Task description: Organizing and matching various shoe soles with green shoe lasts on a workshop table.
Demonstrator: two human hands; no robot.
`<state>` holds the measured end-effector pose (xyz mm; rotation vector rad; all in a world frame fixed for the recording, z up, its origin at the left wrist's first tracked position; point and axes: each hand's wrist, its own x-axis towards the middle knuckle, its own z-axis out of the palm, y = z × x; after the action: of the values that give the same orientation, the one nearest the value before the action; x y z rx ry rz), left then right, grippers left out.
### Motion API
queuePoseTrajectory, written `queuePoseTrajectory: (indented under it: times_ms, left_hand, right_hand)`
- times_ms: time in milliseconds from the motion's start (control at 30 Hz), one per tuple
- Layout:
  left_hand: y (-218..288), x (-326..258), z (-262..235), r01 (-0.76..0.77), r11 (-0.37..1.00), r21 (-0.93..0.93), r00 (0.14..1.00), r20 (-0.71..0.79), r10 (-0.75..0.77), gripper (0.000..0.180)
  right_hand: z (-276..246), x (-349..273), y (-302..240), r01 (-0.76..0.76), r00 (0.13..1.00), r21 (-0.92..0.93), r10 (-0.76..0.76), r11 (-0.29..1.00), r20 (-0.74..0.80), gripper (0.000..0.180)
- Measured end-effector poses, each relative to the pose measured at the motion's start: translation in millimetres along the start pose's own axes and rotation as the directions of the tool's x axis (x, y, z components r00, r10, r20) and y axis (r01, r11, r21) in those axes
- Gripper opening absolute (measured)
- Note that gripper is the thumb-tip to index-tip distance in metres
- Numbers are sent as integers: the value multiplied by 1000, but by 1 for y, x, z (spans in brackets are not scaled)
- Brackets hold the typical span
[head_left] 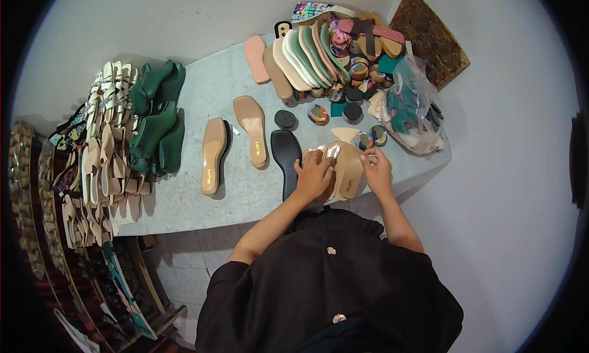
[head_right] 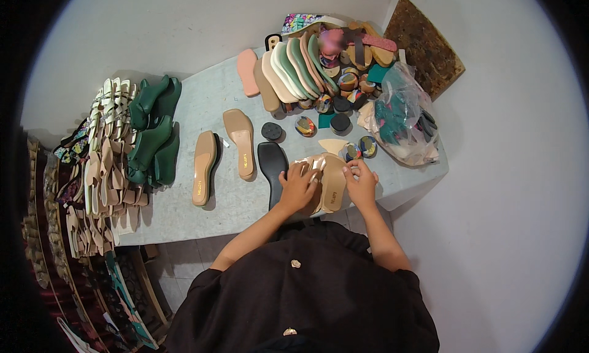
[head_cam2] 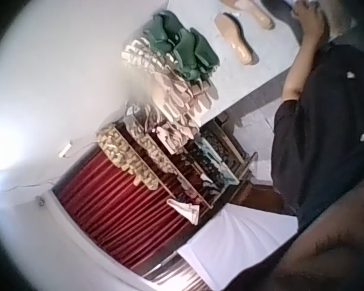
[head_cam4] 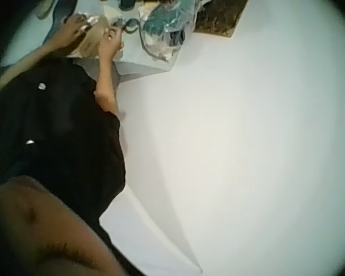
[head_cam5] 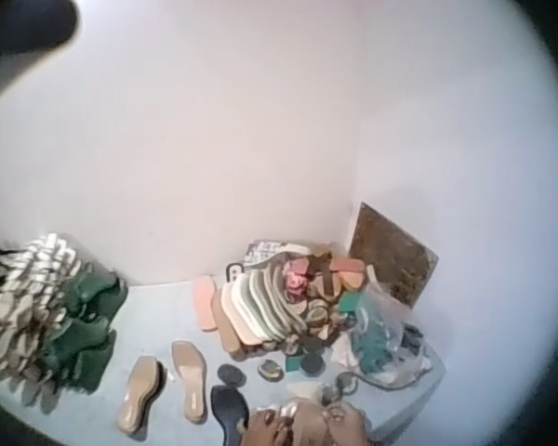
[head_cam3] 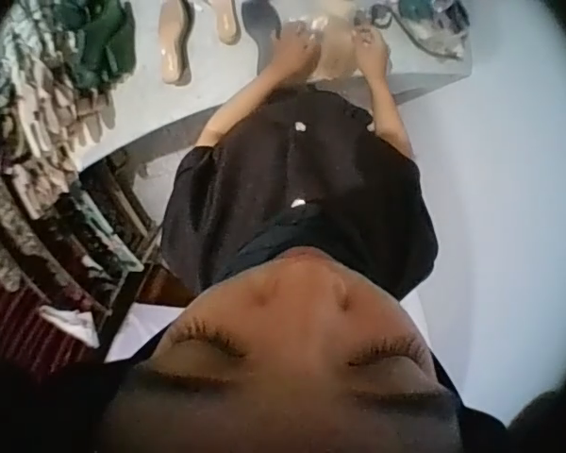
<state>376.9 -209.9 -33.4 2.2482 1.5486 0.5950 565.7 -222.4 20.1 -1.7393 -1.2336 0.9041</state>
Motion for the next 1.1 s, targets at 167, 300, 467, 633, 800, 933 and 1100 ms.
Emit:
queuePoseTrajectory:
  times_ms: [167,300,467,633,800,933,1100]
  left_hand:
    - [-20,-6,-34,69,960,-273,970,-205,-128,26]
    - [-46,-27,-58,261,903,-341,908,-230,-350,22]
    - [-71,-64,-63,453,828,-329,839,-157,-521,19]
    - [-89,-100,-45,450,840,-304,874,-41,-483,18]
    - [-91,-107,-46,408,846,-343,894,-38,-446,21]
    - [-80,-105,-57,441,845,-304,886,-3,-463,20]
    - [-74,-103,-60,463,850,-252,880,21,-474,26]
  right_hand:
    - [11,3,-26,24,994,388,-62,922,88,18]
    - [47,9,-33,-83,961,455,-49,887,272,21]
    - [113,16,-14,-193,885,413,-23,890,465,21]
    - [144,8,-17,-5,895,-65,33,998,445,21]
    - [157,11,-6,59,908,-110,-8,992,419,18]
    - [156,11,-10,193,922,-159,-124,968,368,17]
    - [161,15,0,233,932,-155,-175,960,317,17]
